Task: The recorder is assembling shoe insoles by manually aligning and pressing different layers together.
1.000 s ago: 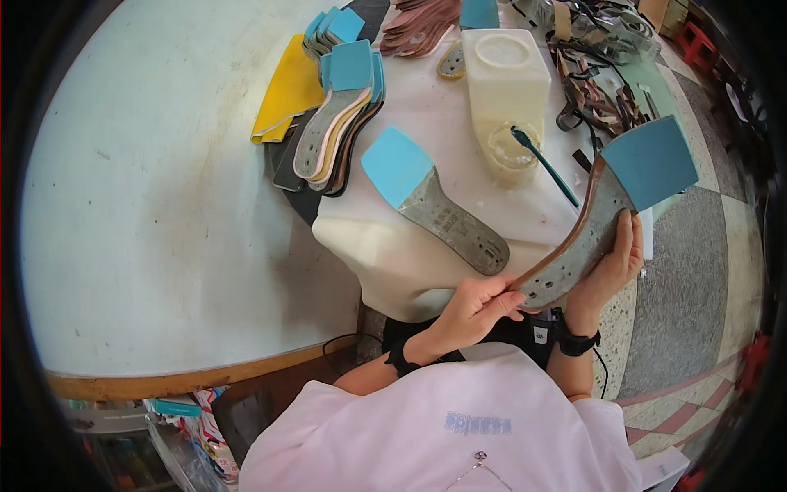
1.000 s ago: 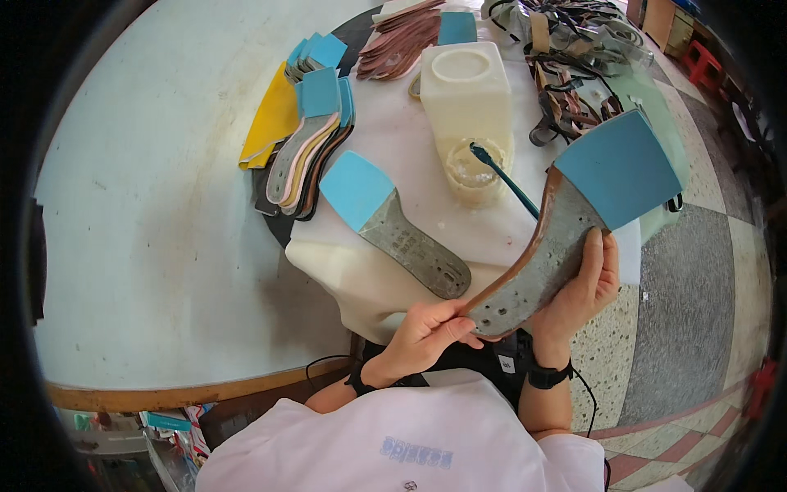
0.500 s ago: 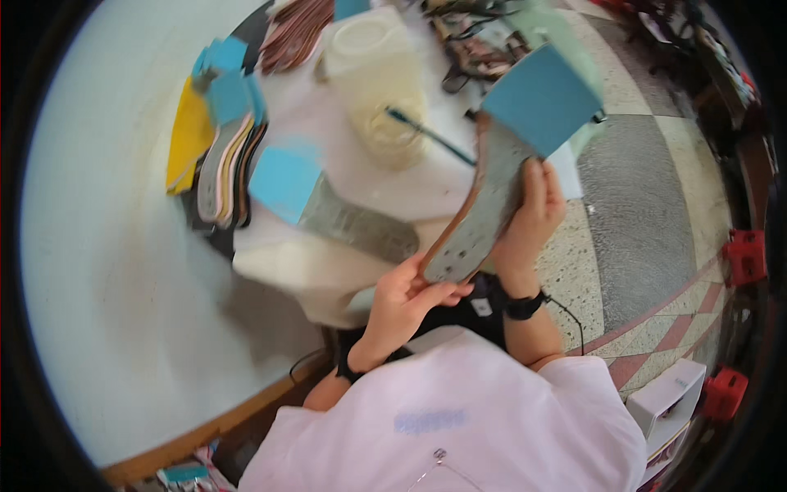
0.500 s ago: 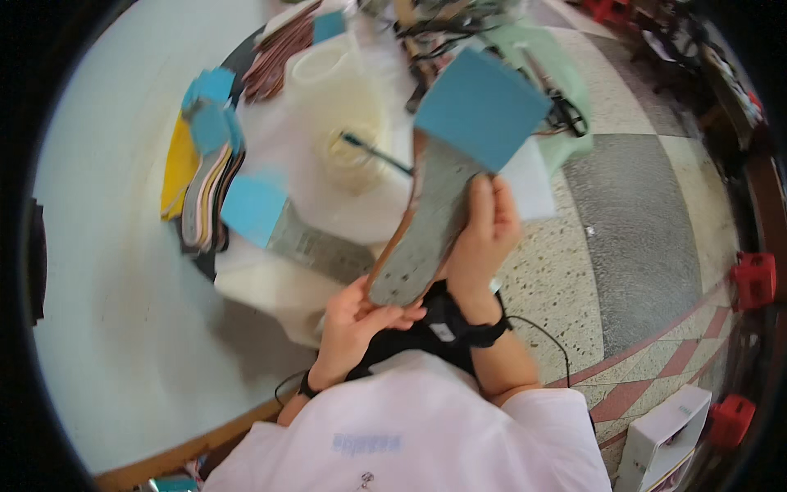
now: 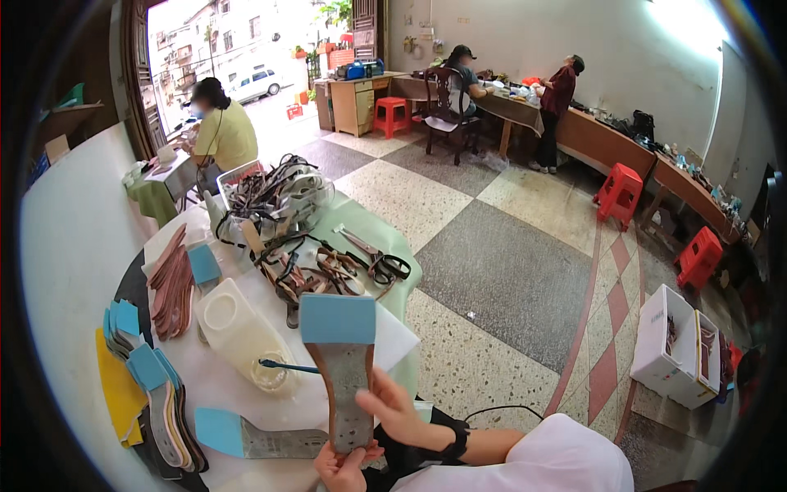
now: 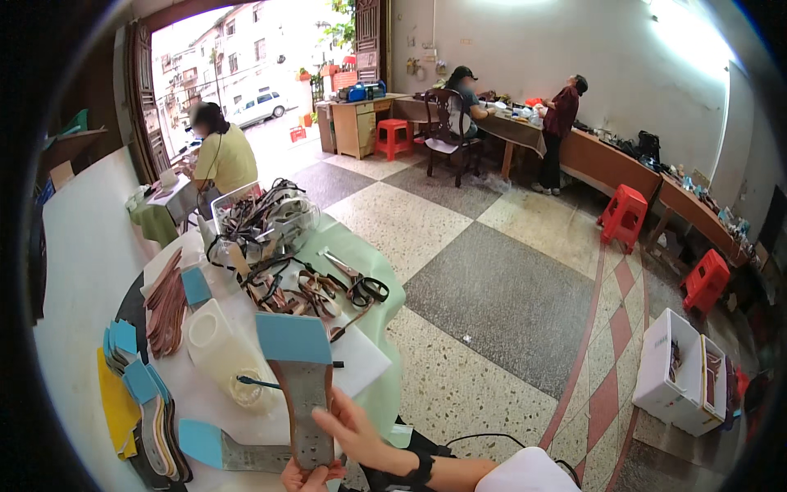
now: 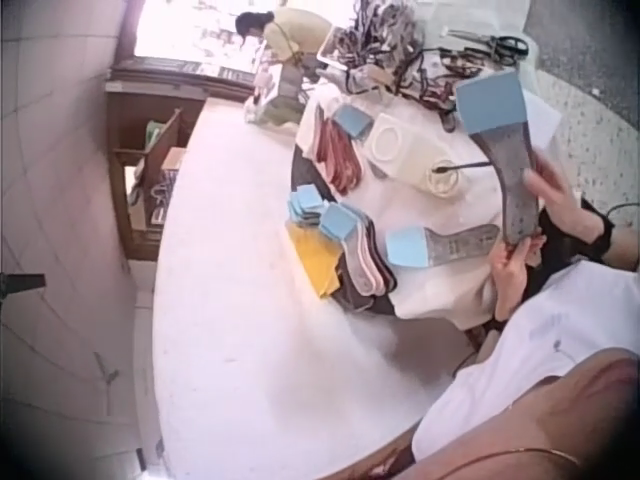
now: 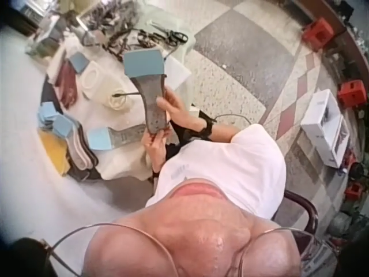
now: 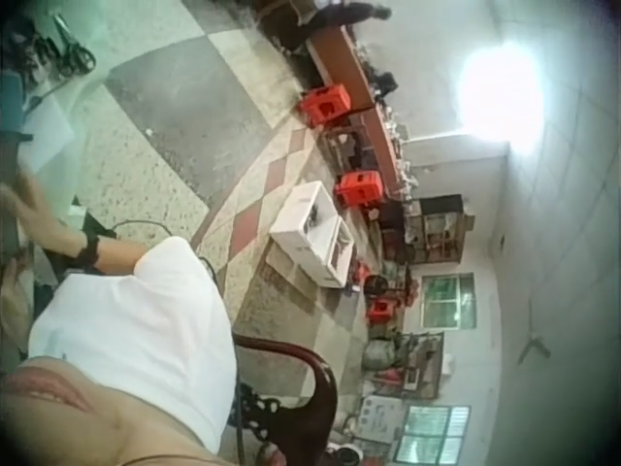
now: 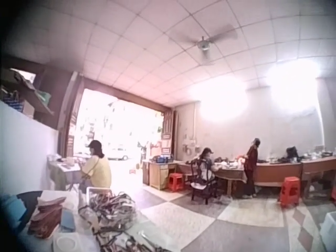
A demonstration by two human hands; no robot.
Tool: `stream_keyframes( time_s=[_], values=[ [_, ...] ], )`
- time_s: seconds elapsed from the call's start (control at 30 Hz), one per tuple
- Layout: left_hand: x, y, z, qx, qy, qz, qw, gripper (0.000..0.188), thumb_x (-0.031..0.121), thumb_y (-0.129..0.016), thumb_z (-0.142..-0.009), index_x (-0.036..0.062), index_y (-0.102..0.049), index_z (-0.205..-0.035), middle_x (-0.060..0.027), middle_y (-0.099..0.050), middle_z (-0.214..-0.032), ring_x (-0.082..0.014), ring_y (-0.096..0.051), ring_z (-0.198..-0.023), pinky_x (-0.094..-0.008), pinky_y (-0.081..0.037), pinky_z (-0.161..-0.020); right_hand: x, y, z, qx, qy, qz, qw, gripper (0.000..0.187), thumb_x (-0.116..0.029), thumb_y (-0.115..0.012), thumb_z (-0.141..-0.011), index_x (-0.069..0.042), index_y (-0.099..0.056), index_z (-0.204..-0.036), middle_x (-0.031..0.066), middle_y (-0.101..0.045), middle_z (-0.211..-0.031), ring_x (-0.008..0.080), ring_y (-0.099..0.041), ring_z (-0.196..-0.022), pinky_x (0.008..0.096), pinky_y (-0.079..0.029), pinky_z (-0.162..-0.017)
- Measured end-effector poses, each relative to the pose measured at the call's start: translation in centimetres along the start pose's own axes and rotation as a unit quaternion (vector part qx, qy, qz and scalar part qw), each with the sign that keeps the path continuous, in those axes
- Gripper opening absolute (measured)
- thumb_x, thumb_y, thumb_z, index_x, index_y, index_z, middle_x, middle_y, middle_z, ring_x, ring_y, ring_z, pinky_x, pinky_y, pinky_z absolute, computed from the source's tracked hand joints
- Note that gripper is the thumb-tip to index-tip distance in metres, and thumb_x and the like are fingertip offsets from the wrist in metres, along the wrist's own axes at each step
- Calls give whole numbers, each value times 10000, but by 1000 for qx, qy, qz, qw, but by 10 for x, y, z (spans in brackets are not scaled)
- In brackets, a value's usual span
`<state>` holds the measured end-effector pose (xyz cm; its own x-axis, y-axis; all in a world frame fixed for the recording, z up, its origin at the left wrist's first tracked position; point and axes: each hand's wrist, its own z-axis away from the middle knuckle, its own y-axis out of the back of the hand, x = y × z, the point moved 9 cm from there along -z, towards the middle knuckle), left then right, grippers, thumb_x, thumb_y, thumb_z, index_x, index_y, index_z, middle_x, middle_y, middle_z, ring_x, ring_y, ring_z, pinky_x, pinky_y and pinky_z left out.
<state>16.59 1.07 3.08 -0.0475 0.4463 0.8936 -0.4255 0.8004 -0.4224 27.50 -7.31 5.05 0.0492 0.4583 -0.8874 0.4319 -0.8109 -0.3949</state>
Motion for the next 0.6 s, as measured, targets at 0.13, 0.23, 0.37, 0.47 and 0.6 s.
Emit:
stream_keyframes(
  time_s=[0.13,0.23,0.37,0.47,0.6],
  values=[
    [-4,15,3,-86,-3,41,995,234,-21,-536,-822,-61,-554,-1052,-133,-641,-885,-203,-629,-745,-321,-513,-714,2,-34,20,-68,-17,61,996,449,-180,-537,-909,3,-383,-1289,53,-563,-958,92,-524,-819,248,-431,-694],
    [13,16,12,-101,-8,-1,995,275,-22,-530,-828,-61,-538,-1100,-121,-629,-963,-206,-623,-834,-326,-517,-735,9,-44,19,-113,-2,42,993,491,-205,-556,-898,2,-368,-1302,81,-567,-989,105,-528,-848,256,-434,-722],
    [9,53,20,-50,-9,-24,998,326,-21,-520,-837,-49,-511,-1162,-120,-605,-1049,-211,-606,-912,-324,-516,-759,15,-64,26,-179,-41,69,980,537,-179,-581,-880,27,-342,-1314,101,-560,-1063,126,-521,-960,277,-425,-816],
    [4,73,33,-51,11,-42,998,355,1,-513,-855,-6,-498,-1210,-140,-592,-1070,-219,-603,-930,-316,-490,-828,17,-85,36,-253,-57,62,964,573,-160,-611,-856,43,-335,-1315,111,-559,-1088,150,-527,-1012,292,-419,-861],
    [42,116,56,126,-48,-113,984,212,-41,-476,-756,-134,-571,-921,-167,-628,-836,-238,-636,-727,-325,-533,-635,8,-94,36,-345,22,127,930,503,-146,-636,-819,16,-446,-1256,106,-626,-879,152,-601,-796,284,-464,-746]
  ],
)
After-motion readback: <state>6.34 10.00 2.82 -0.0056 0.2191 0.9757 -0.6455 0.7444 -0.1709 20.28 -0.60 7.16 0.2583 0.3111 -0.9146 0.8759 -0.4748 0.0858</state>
